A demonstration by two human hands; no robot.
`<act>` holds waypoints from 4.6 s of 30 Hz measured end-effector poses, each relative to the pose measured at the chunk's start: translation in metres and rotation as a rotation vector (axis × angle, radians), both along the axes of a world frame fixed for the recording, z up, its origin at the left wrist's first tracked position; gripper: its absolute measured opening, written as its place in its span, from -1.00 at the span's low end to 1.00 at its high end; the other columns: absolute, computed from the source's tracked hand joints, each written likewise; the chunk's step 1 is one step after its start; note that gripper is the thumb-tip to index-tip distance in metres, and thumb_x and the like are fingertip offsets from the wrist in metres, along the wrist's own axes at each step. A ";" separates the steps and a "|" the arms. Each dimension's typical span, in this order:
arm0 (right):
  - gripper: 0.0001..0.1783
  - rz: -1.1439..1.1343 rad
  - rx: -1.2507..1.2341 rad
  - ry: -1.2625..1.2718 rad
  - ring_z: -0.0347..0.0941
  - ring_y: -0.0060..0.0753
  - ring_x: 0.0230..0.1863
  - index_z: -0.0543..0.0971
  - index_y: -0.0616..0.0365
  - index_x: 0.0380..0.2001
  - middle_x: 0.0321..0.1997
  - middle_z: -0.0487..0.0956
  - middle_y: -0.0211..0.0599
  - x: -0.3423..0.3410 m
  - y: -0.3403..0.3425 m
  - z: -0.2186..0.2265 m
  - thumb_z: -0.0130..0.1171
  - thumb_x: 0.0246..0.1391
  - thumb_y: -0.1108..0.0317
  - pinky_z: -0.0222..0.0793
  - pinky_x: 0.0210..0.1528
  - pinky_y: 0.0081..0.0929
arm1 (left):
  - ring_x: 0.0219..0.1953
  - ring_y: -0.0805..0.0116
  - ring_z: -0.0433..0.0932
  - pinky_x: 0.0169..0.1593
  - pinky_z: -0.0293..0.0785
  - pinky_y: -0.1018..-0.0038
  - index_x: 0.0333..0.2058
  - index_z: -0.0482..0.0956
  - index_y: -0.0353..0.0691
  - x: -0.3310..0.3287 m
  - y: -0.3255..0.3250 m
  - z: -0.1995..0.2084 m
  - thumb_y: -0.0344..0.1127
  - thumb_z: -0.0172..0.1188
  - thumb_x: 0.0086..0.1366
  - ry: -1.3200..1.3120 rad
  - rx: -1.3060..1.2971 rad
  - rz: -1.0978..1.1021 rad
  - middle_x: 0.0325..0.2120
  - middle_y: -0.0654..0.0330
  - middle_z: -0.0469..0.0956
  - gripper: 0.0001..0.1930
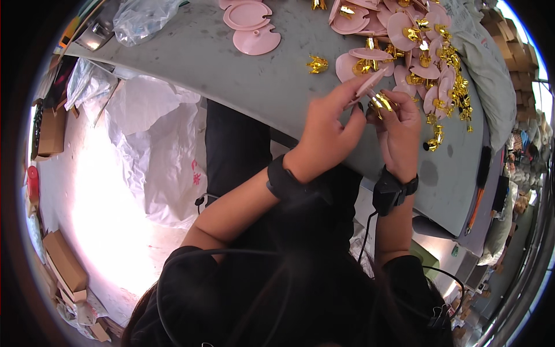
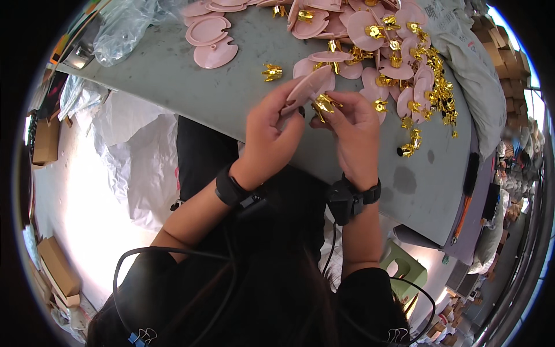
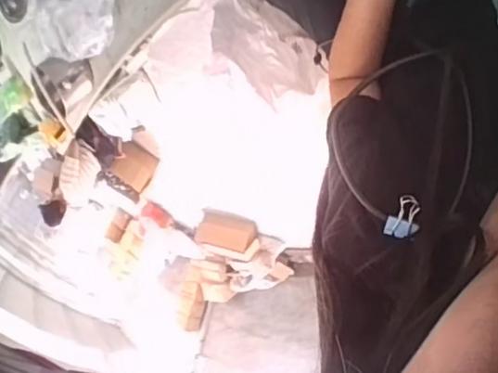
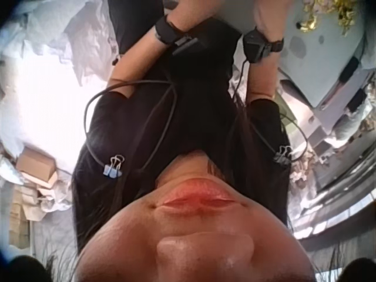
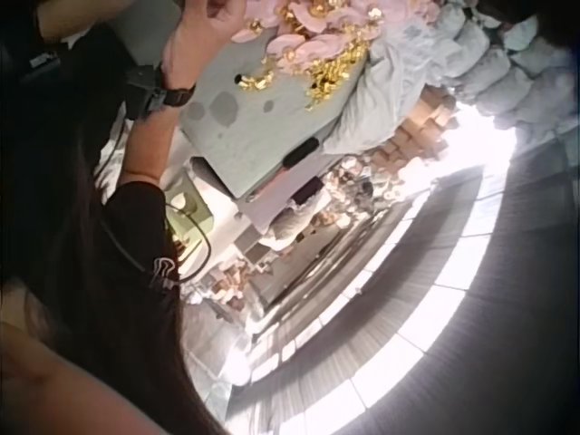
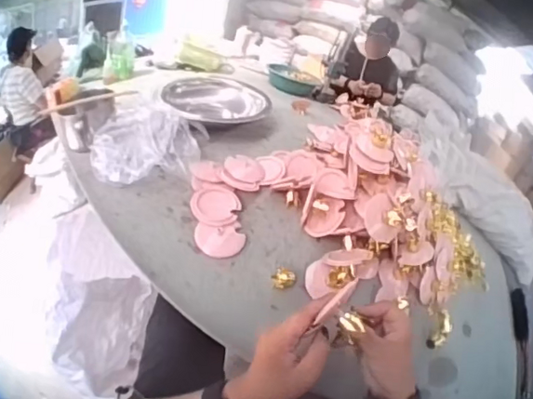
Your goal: Assembling gold-colored plastic components onto pink circular bases.
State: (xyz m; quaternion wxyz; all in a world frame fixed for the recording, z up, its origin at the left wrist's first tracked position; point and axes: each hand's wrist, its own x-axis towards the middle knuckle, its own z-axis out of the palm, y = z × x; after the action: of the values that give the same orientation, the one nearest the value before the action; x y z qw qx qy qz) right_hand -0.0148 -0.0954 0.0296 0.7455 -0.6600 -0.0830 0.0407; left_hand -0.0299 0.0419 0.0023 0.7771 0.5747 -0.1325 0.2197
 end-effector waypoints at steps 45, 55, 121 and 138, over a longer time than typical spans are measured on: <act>-0.48 -0.355 -1.100 -0.104 0.42 -0.38 -0.22 0.48 0.22 -0.12 -0.23 0.52 -0.26 0.043 -0.171 0.016 0.29 -0.17 0.19 0.31 -0.16 -0.48 | -0.25 0.10 0.50 -0.02 0.28 0.23 -0.31 0.48 -0.23 0.052 0.065 -0.019 -0.35 0.20 0.02 0.060 0.836 0.282 -0.40 0.07 0.54 -0.78; -0.58 -0.506 -1.230 -0.301 0.43 -0.36 -0.22 0.50 0.17 -0.16 -0.24 0.55 -0.24 0.049 -0.209 -0.044 0.26 -0.13 0.24 0.31 -0.11 -0.44 | -0.32 0.21 0.55 -0.21 0.42 0.45 -0.26 0.46 -0.30 0.049 0.063 -0.013 -0.42 0.22 0.02 0.086 0.786 0.160 -0.39 0.07 0.57 -0.73; -0.84 -0.380 -0.314 -0.323 0.39 -0.74 -0.43 0.47 0.22 -0.31 -0.43 0.52 -0.42 -0.013 -0.063 0.009 0.18 -0.01 0.50 0.26 -0.39 -0.78 | -0.39 0.14 0.45 -0.32 0.37 0.33 -0.31 0.51 -0.21 0.038 -0.051 0.017 -0.50 0.25 -0.20 -0.333 0.790 0.179 -0.49 0.15 0.45 -0.65; -0.77 -0.166 -0.460 -0.060 0.41 -0.69 -0.44 0.44 0.25 -0.27 -0.47 0.51 -0.44 0.000 -0.071 0.019 0.19 -0.03 0.45 0.28 -0.36 -0.74 | -0.39 0.16 0.44 -0.31 0.37 0.36 -0.23 0.52 -0.21 0.031 -0.039 0.009 -0.43 0.29 -0.12 -0.243 0.767 -0.049 -0.46 0.14 0.44 -0.63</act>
State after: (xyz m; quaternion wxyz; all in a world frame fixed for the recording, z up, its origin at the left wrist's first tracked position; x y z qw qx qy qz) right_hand -0.0144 -0.1660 0.0484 0.5736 -0.8179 -0.0392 -0.0222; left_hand 0.0012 0.0033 0.0109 0.4900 0.7895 -0.3094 0.2021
